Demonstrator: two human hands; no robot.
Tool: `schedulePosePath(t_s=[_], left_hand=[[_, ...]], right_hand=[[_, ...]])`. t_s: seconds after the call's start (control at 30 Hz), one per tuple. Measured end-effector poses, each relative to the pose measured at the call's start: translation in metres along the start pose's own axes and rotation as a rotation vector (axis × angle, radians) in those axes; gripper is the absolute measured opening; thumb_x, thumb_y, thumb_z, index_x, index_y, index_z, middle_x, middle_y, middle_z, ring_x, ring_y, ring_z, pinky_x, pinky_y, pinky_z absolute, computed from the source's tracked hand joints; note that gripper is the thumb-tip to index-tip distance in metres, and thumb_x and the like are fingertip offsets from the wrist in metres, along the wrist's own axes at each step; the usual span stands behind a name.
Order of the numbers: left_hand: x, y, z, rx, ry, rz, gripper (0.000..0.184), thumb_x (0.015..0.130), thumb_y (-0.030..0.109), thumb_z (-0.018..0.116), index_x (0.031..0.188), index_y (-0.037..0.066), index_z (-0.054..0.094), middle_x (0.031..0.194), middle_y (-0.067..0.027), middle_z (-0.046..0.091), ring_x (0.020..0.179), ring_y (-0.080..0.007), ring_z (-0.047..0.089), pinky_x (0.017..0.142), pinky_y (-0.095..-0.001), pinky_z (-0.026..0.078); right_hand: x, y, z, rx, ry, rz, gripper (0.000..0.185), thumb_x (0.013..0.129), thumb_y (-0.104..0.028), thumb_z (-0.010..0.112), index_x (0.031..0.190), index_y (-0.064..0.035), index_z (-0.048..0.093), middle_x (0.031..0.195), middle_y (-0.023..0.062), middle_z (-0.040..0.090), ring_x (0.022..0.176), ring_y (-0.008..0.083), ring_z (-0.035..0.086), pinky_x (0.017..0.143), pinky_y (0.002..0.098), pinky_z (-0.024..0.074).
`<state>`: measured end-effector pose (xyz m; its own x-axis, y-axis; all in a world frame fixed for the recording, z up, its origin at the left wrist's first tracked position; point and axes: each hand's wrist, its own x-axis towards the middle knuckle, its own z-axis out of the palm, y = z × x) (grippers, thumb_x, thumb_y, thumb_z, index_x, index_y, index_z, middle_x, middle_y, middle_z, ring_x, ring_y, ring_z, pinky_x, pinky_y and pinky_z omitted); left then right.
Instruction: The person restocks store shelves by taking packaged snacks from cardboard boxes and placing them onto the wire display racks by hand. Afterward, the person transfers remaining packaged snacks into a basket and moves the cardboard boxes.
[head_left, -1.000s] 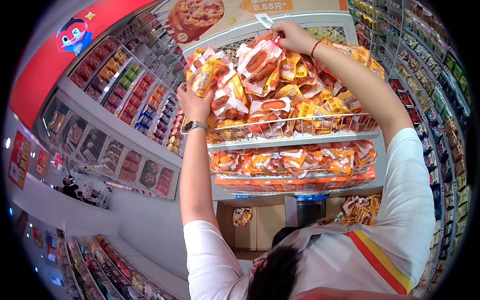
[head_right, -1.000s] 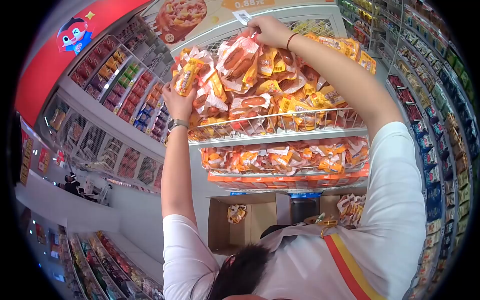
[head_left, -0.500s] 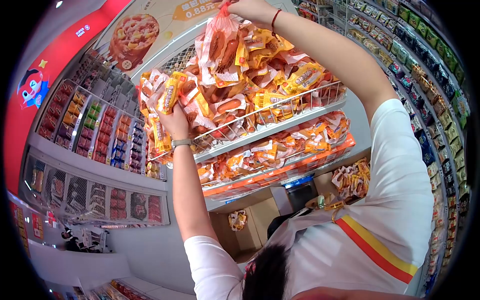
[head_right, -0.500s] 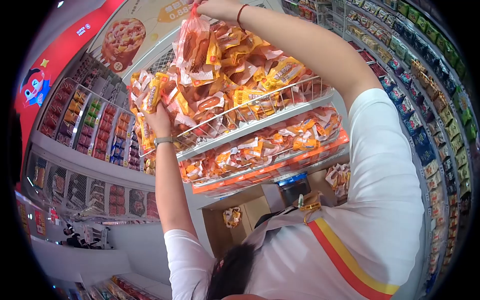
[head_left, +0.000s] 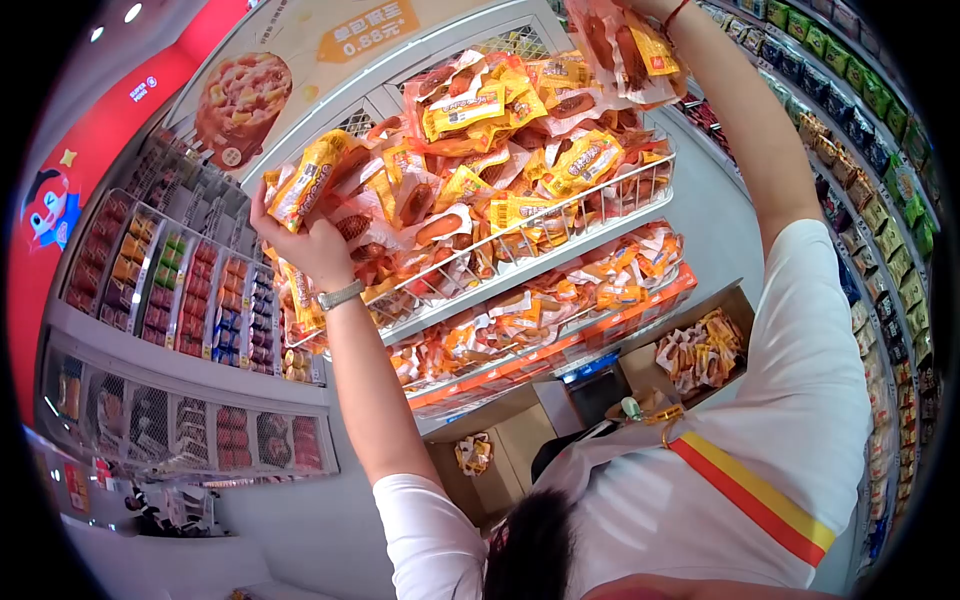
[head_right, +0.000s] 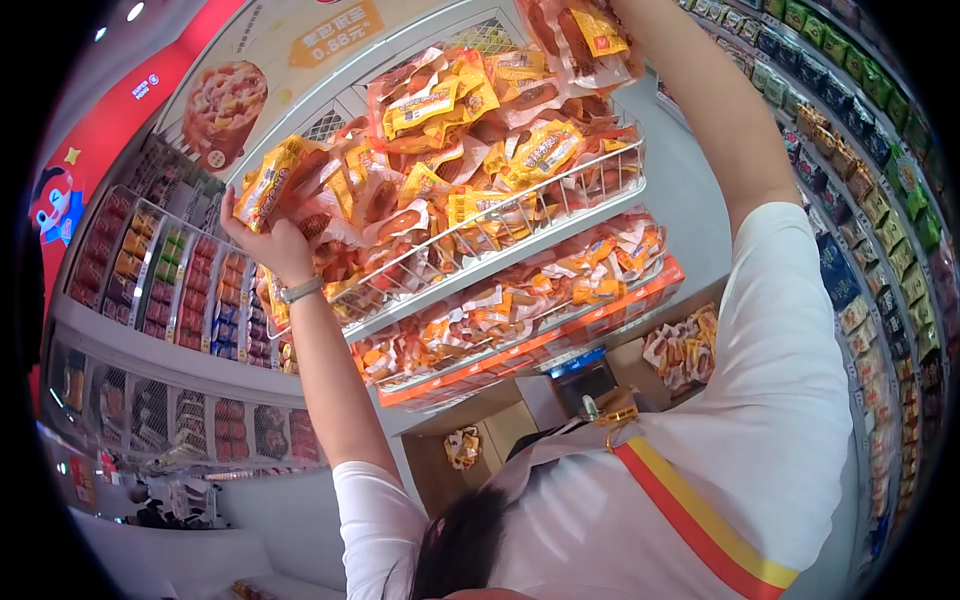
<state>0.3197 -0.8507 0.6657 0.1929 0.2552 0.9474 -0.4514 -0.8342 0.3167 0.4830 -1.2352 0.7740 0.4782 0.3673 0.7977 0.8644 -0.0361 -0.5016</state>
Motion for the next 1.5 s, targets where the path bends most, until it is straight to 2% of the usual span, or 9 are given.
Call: schedulePosePath(t_s=[0.03,0.17,0.37,0.57,0.73,0.9,1.23,1.37,1.5], left_hand=[[0.005,0.006,0.007,-0.022,-0.017,0.051,0.045,0.076,-0.008,0.054,0.12,0.002,0.047,0.115,-0.0131,0.051,0.107,-0.0279,0.051,0.094,-0.0367,0.039],[0.0,0.055,0.046,0.143,-0.235,0.599,0.056,0.062,-0.009,0.06,0.113,0.012,0.058,0.117,-0.0091,0.053,0.109,-0.0315,0.051,0.095,-0.0434,0.04],[-0.086,0.105,0.057,0.145,-0.967,0.517,0.06,0.068,0.025,0.066,0.125,0.022,0.05,0.117,-0.0058,0.054,0.117,-0.0251,0.047,0.106,-0.0521,0.024],[-0.091,0.071,0.051,0.223,-0.539,0.607,0.07,0.062,0.032,0.077,0.126,0.032,0.05,0.131,-0.0056,0.04,0.12,-0.0242,0.038,0.106,-0.0492,0.024],[-0.056,0.053,0.078,0.252,-0.553,0.225,0.079,0.059,0.03,0.08,0.13,0.025,0.047,0.139,-0.0187,0.03,0.127,-0.0374,0.032,0.103,-0.0493,0.03],[-0.054,0.053,0.083,0.136,-0.867,0.445,0.068,0.058,0.021,0.074,0.124,0.024,0.055,0.12,-0.0038,0.052,0.121,-0.0371,0.039,0.101,-0.0463,0.034],[-0.095,0.068,0.114,0.266,-0.916,0.441,0.068,0.079,0.064,0.049,0.137,0.031,0.038,0.147,-0.0105,0.024,0.136,-0.0438,0.005,0.105,-0.0637,0.003],[-0.092,0.069,0.078,0.082,-1.005,0.406,0.051,0.08,0.054,0.054,0.123,0.025,0.058,0.145,-0.007,0.032,0.136,-0.0429,0.007,0.108,-0.0581,0.008],[-0.081,0.06,0.031,-0.22,-0.928,0.255,0.029,0.081,0.027,0.063,0.108,0.019,0.066,0.134,-0.0065,0.047,0.13,-0.0355,0.032,0.107,-0.0482,0.023]], right_hand=[[-0.008,0.053,0.005,-0.035,-0.218,0.241,0.019,0.073,-0.002,0.057,0.091,-0.002,0.06,0.101,0.0181,0.059,0.092,0.0249,0.06,0.081,0.0358,0.0485],[-0.107,0.052,0.118,-0.472,-0.474,0.181,0.016,0.07,0.008,0.05,0.08,-0.0021,0.055,0.102,0.0104,0.052,0.099,0.0267,0.053,0.083,0.0297,0.0439],[-0.114,0.023,0.053,-0.696,-0.29,-0.152,0.043,0.08,-0.013,0.062,0.123,-0.0186,0.055,0.129,0.0132,0.045,0.119,0.0315,0.043,0.097,0.0384,0.0389],[-0.188,0.035,0.06,-0.778,-0.151,0.16,0.067,0.068,-0.031,0.074,0.129,-0.0199,0.049,0.14,0.0134,0.034,0.128,0.0348,0.033,0.106,0.044,0.0291],[-0.15,0.063,0.044,-0.834,-0.269,-0.029,0.055,0.068,-0.029,0.072,0.12,-0.0195,0.056,0.138,0.0108,0.038,0.127,0.0315,0.036,0.102,0.043,0.0341],[-0.16,0.07,0.044,-0.668,-0.385,0.029,0.048,0.074,-0.03,0.063,0.121,-0.0215,0.058,0.142,0.0092,0.036,0.13,0.0323,0.033,0.107,0.0424,0.0288],[-0.181,0.067,0.057,-0.79,-0.377,0.045,0.046,0.095,-0.044,0.031,0.136,-0.0269,0.041,0.148,0.0051,0.026,0.138,0.0329,0.014,0.112,0.0476,0.0078],[-0.163,0.063,0.045,-0.358,-0.168,0.105,0.043,0.095,-0.035,0.038,0.134,-0.0192,0.044,0.143,0.0097,0.034,0.137,0.0316,0.018,0.111,0.048,0.0132],[-0.107,0.037,0.075,-0.896,-0.029,-0.133,0.052,0.089,-0.044,0.05,0.135,-0.0224,0.042,0.146,0.0109,0.028,0.137,0.0295,0.02,0.111,0.0449,0.0171]])
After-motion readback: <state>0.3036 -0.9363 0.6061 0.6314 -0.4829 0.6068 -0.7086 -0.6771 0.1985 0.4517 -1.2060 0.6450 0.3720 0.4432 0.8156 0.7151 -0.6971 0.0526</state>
